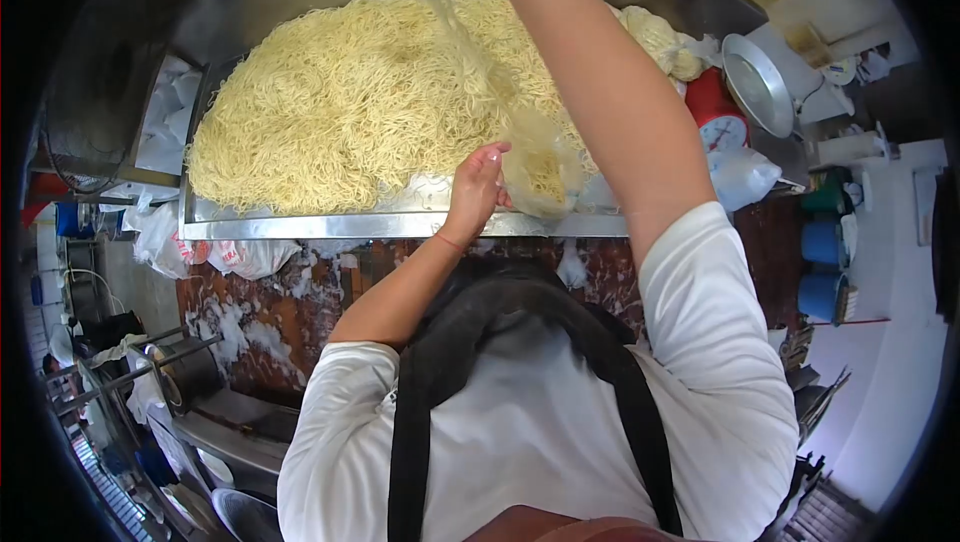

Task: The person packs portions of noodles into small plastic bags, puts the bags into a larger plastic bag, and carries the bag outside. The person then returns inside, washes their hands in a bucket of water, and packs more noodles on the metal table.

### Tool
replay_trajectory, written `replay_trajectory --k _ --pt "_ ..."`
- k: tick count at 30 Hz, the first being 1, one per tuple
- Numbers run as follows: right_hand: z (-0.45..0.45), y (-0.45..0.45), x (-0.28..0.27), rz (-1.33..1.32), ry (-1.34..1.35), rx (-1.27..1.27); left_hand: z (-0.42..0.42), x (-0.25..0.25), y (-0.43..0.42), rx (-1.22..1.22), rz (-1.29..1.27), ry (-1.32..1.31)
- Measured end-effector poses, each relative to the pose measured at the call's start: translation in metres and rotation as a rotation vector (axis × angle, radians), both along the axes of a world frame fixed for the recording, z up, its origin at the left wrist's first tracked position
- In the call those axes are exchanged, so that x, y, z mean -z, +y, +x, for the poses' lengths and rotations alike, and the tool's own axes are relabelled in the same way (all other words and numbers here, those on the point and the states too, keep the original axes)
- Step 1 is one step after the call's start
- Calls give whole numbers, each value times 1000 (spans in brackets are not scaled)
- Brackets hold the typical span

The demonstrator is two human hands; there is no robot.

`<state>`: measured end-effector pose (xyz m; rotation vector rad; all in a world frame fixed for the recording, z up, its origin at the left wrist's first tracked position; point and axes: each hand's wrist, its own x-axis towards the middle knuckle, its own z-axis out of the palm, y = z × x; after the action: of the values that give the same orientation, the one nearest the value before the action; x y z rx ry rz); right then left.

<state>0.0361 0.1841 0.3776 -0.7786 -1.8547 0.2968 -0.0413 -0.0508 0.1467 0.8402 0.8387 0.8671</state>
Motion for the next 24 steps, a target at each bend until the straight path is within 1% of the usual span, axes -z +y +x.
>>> replay_trajectory --k 2,3,4,5,6,7,9,11,12,13,16,17,19,22,23,24 --pt "33 -39 47 -227 -637 225 -6 4 -2 6 0 3" --pt "51 -59 76 -374 -704 239 -10 6 -3 8 -3 5" --pt "64 -82 114 -616 -785 305 -12 9 -3 7 -6 6" --pt "78 -104 152 -773 -785 298 -13 12 -2 0 -20 -1" --pt "85 -126 161 -1054 -814 222 -17 16 -6 2 -44 -1" --pt "101 -136 219 -1153 -804 241 -18 18 -6 7 -64 0" --pt "96 -163 250 -1371 -460 44 -21 21 -5 56 -36 17" --pt "90 -172 280 -1377 -302 -29 -23 25 -6 106 -16 35" --pt "86 -173 287 -1375 -227 -67 -23 26 -5 127 -8 44" --pt "88 -169 291 -1428 -123 -120 -24 26 -6 148 1 53" --pt "75 -157 296 -960 -786 320 -29 18 -10 201 47 90" --pt "74 -152 293 -1055 -875 204 -31 18 -14 216 63 97" --pt "70 -140 270 -1236 -1059 -34 -32 17 -19 240 98 108" --pt "56 -128 265 -1314 -865 -161 -40 14 -20 282 48 64" --pt "53 -119 262 -1301 -821 -113 -41 20 -21 277 56 33" --pt "32 -108 219 -1290 -768 -61 -43 19 -22 276 59 41"
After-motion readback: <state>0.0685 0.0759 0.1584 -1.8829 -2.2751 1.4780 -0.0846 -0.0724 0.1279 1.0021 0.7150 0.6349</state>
